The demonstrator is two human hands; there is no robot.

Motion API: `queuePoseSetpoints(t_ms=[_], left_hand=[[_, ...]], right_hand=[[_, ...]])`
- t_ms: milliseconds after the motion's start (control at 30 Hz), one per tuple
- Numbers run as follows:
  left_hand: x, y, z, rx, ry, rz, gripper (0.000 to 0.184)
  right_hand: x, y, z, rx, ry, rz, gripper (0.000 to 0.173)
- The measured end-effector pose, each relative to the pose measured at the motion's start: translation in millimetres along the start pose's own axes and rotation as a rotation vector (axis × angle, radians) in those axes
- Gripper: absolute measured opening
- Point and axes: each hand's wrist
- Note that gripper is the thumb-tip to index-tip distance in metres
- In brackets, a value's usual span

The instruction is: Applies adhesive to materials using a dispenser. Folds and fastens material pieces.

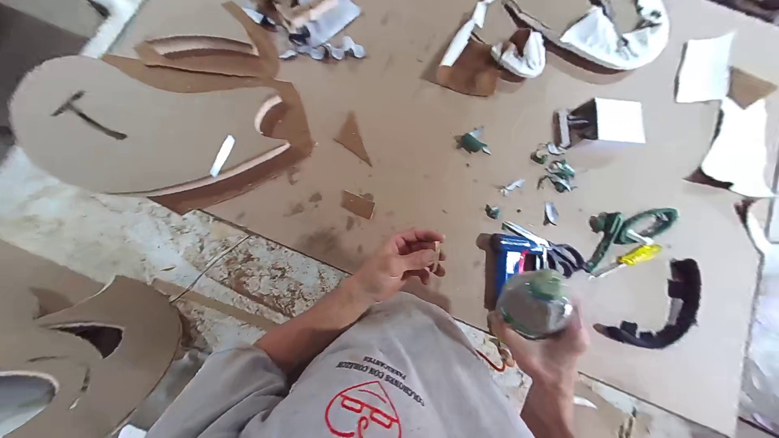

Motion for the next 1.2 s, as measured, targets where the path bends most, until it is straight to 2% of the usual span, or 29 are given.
queuePoseSetpoints(t_ms=[100,233,567,733,1200], left_hand=[[7,6,-11,0.035,0.046,0.082,0.030],[12,6,-16,0.071,0.124,0.149,0.025],[13,3,-17,0.098,0.146,0.119,0.025],[28,0,-22,0.171,0.021,0.162,0.027],[42,-4,-21,0.250,0.018,0.136,0.024]], right_hand=[[-4,-18,11,-0.093,0.127,0.132,0.090],[-11,-35,24,-0.167,0.244,0.189,0.089],[-30,-72,63,-0.316,0.636,0.274,0.074],[-46,-93,86,-0.446,0.843,0.333,0.067],[-58,-110,116,-0.535,1.036,0.407,0.062]])
Point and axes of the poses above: each hand's wrist, its own y-axis away from the middle knuckle, its own x-axis out of the palm, z = x × y, and after that the axes turned 6 degrees about -y, right-handed
